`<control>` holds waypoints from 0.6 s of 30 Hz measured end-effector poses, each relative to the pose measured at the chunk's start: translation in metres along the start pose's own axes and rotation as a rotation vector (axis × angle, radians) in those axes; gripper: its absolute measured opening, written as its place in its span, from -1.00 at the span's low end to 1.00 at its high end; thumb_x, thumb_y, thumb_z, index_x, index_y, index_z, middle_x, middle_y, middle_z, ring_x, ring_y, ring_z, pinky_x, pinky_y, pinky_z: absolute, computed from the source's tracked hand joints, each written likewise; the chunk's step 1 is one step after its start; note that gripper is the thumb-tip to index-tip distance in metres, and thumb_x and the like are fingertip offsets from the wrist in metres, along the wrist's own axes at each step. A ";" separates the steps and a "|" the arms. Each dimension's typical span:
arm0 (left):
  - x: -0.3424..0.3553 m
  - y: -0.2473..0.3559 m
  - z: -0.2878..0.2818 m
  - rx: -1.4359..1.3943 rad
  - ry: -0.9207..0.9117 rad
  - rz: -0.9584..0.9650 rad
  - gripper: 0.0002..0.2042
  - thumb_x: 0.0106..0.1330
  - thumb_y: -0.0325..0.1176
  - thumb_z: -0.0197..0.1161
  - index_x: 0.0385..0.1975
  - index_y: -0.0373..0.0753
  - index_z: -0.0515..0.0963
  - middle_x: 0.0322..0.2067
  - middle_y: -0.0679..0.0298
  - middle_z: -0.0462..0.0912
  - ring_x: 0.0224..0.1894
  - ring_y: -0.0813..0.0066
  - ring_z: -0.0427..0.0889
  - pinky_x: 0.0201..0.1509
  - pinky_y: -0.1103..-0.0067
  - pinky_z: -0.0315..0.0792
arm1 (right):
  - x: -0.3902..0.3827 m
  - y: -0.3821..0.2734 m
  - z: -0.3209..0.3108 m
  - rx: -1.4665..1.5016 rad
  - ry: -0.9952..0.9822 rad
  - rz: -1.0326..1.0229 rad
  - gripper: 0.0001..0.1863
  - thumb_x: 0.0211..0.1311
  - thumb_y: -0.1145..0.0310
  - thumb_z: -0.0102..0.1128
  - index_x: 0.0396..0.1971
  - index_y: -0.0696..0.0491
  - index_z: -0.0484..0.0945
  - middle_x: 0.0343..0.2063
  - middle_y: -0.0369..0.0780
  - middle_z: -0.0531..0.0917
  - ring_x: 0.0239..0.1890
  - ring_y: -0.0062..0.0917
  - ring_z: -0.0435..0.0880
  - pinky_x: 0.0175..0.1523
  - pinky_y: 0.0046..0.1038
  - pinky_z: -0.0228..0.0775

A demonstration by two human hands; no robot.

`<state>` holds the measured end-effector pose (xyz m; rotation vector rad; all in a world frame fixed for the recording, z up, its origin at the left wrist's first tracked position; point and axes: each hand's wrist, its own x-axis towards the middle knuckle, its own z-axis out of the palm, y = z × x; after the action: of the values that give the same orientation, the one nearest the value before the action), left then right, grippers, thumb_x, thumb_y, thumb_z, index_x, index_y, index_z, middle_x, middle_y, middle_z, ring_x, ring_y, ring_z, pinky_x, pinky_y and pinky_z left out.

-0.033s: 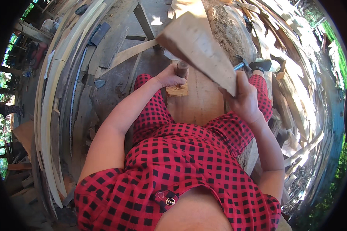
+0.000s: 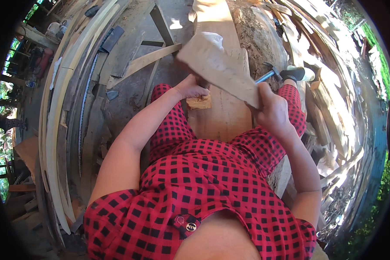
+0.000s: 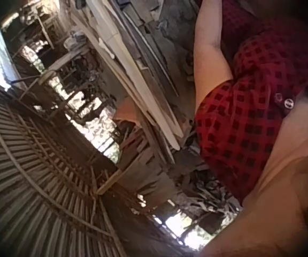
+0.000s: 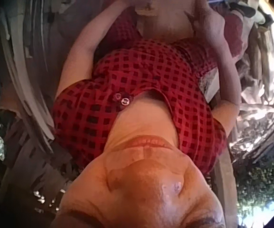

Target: Using a manual chisel and a wooden mallet to carve out or shape sections of a wood plank.

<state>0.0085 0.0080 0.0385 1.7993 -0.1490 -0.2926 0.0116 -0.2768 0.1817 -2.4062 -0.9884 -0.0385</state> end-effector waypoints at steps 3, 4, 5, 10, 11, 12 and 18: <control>0.008 0.002 -0.001 0.011 0.023 -0.080 -0.77 -0.10 -0.56 0.31 -0.39 -0.25 0.51 -0.41 0.37 0.55 -0.33 0.63 0.50 -0.19 0.59 0.44 | 0.012 0.011 -0.002 -0.123 -0.180 0.074 -0.66 -0.07 0.44 0.29 -0.33 0.08 0.31 -0.58 -0.02 0.54 -0.43 -0.04 0.58 -0.35 -0.12 0.36; 0.009 0.001 -0.001 -0.115 0.020 0.026 -0.76 -0.10 -0.57 0.31 -0.37 -0.27 0.51 -0.43 0.37 0.55 -0.36 0.64 0.50 -0.21 0.59 0.44 | 0.013 0.010 -0.005 -0.128 -0.033 -0.021 -0.64 -0.06 0.40 0.32 -0.30 0.08 0.33 -0.64 -0.05 0.52 -0.47 -0.06 0.58 -0.39 -0.16 0.36; 0.005 0.002 -0.003 -0.115 0.031 0.015 -0.76 -0.10 -0.57 0.31 -0.37 -0.27 0.51 -0.43 0.37 0.55 -0.36 0.64 0.50 -0.21 0.59 0.44 | 0.013 0.004 -0.006 -0.117 -0.041 -0.029 -0.64 -0.06 0.40 0.32 -0.30 0.08 0.33 -0.64 -0.05 0.52 -0.47 -0.06 0.58 -0.39 -0.16 0.36; -0.007 0.009 -0.006 -0.149 0.042 0.026 -0.84 -0.13 -0.56 0.27 -0.51 -0.26 0.47 -0.54 0.38 0.50 -0.44 0.60 0.50 -0.32 0.61 0.42 | 0.008 -0.011 0.007 0.199 0.181 -0.019 -0.57 -0.04 0.30 0.37 -0.22 0.07 0.34 -0.64 -0.07 0.52 -0.53 -0.09 0.56 -0.48 -0.21 0.33; -0.005 -0.005 -0.006 -0.169 0.062 0.051 -0.84 -0.12 -0.54 0.27 -0.50 -0.26 0.47 -0.55 0.37 0.50 -0.44 0.60 0.50 -0.33 0.61 0.42 | 0.007 0.001 0.013 -0.005 0.002 0.049 -0.57 -0.05 0.32 0.36 -0.21 0.07 0.34 -0.59 -0.03 0.55 -0.46 -0.05 0.58 -0.41 -0.15 0.35; 0.003 -0.008 0.000 0.123 0.099 0.108 -0.80 -0.11 -0.51 0.28 -0.43 -0.28 0.52 -0.53 0.34 0.53 -0.41 0.57 0.53 -0.28 0.59 0.45 | 0.006 0.010 0.013 -0.129 -0.144 0.067 -0.57 -0.07 0.33 0.34 -0.22 0.09 0.34 -0.53 0.01 0.58 -0.39 0.00 0.57 -0.33 -0.10 0.35; 0.006 -0.019 0.011 0.007 0.036 0.057 -0.78 -0.17 -0.56 0.31 -0.45 -0.28 0.51 -0.51 0.36 0.55 -0.42 0.57 0.51 -0.30 0.56 0.43 | 0.007 -0.016 -0.006 0.336 0.136 0.151 -0.63 -0.06 0.51 0.32 -0.20 0.13 0.42 -0.49 0.03 0.59 -0.33 -0.04 0.62 -0.30 -0.29 0.43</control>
<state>0.0107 0.0011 0.0168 1.8033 -0.1755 -0.2190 0.0074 -0.2663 0.1959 -2.1303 -0.6881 0.0179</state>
